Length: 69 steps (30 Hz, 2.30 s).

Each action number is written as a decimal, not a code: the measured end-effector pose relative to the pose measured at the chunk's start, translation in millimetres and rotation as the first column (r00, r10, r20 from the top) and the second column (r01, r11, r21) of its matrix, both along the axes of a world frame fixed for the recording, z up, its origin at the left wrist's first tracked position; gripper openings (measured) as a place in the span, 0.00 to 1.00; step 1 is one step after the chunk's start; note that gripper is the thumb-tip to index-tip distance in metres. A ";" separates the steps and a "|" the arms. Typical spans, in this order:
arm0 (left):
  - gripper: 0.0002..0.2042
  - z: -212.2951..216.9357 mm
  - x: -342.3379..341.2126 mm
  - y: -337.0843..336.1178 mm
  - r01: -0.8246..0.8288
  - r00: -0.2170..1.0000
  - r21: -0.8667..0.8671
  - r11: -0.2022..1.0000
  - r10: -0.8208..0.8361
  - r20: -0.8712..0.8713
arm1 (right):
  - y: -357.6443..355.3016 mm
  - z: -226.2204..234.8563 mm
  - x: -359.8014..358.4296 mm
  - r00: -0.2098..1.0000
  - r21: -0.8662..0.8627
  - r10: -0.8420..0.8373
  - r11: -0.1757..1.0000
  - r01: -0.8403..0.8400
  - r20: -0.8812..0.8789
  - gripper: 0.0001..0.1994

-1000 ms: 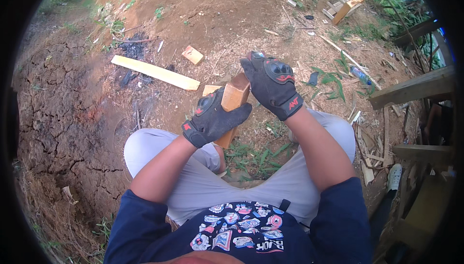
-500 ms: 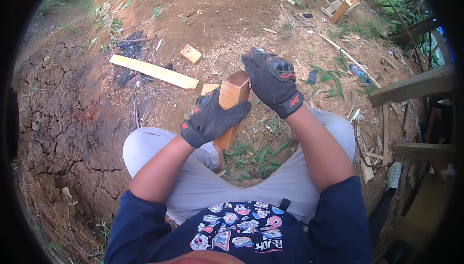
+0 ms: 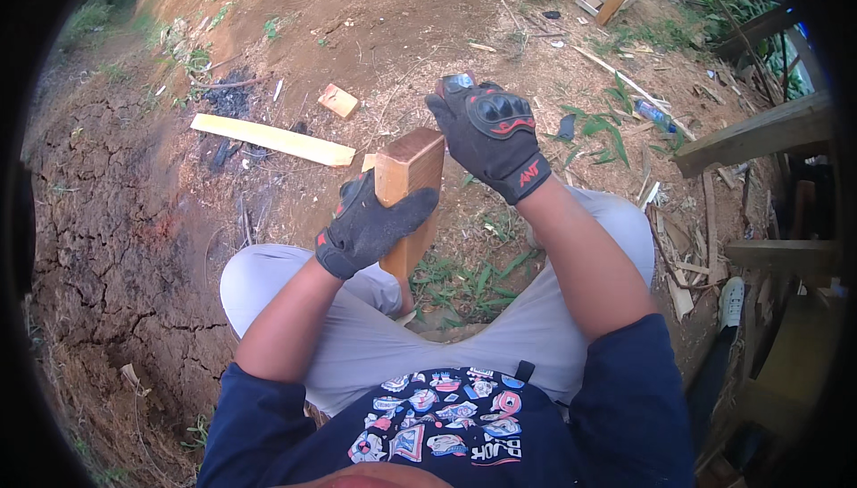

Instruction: The person sits on the ground and sands a small rectangular piece of wood using a sanding block. They rotate the wood to sand multiple sides and edges, then place the sanded piece on the ground among other wood pieces.

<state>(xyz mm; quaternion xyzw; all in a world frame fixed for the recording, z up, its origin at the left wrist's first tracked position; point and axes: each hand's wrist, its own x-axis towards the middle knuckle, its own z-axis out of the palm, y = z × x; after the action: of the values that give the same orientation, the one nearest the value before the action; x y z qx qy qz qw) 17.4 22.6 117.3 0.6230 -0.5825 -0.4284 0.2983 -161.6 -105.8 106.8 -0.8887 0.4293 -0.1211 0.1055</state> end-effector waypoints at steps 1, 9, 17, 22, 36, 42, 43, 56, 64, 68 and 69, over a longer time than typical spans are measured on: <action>0.26 3.9 -1.7 -1.2 0.003 1.000 0.004 1.000 -0.003 -0.026 | -21.6 -6.6 -5.2 0.989 0.115 -0.065 0.990 0.080 -0.130 0.12; 0.30 5.5 -0.1 -7.7 0.107 0.994 0.030 0.994 -0.108 0.027 | 0.8 10.2 -9.3 0.911 -0.337 0.175 0.941 -0.043 0.374 0.09; 0.31 -13.7 -5.2 -3.6 -0.122 0.855 -0.042 0.992 0.083 -0.512 | -33.8 -39.1 -13.9 0.991 -0.220 -0.076 0.970 0.099 0.109 0.12; 0.37 -31.0 11.1 -14.0 -0.124 0.693 0.083 0.989 0.146 -0.706 | -18.8 -5.0 -12.8 0.936 -0.112 -0.054 0.989 0.099 0.347 0.17; 0.33 -29.9 2.3 -30.0 -0.122 0.370 0.320 0.940 0.342 -0.864 | 6.6 -13.9 -12.6 0.975 0.036 0.035 0.998 -0.044 0.218 0.20; 0.32 -52.2 7.7 -38.0 -0.258 0.596 0.289 0.922 0.387 -0.703 | 21.5 -38.7 -4.6 0.944 -0.111 0.028 0.994 0.009 0.330 0.20; 0.32 -58.4 10.5 -39.4 -0.288 0.628 0.289 0.913 0.408 -0.663 | 22.8 -40.7 -3.5 0.950 -0.170 0.047 0.985 0.007 0.309 0.20; 0.31 -81.7 28.3 -50.7 -0.435 0.447 0.294 0.851 0.488 -0.750 | 42.7 -19.7 19.7 0.844 -0.361 0.322 0.918 -0.167 0.429 0.13; 0.22 -83.1 49.0 -52.0 -0.240 0.865 -0.532 0.812 0.427 0.262 | 37.2 27.5 34.4 0.873 -0.332 0.198 0.942 -0.044 0.446 0.06; 0.26 -94.7 77.8 -51.4 -0.230 0.859 -0.530 0.816 0.426 0.284 | -11.8 5.1 24.8 0.913 0.024 -0.002 1.000 -0.009 0.408 0.13; 0.26 -87.4 78.4 -50.1 -0.202 0.836 -0.555 0.807 0.438 0.332 | -8.0 18.0 28.9 0.878 0.046 0.004 0.998 -0.030 0.479 0.14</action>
<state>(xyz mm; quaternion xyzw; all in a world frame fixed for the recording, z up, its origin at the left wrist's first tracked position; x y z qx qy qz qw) 95.9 -27.5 29.9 0.6967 -0.6081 -0.0510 0.3772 -132.7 -113.8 124.7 -0.8319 0.3852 -0.3247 0.2326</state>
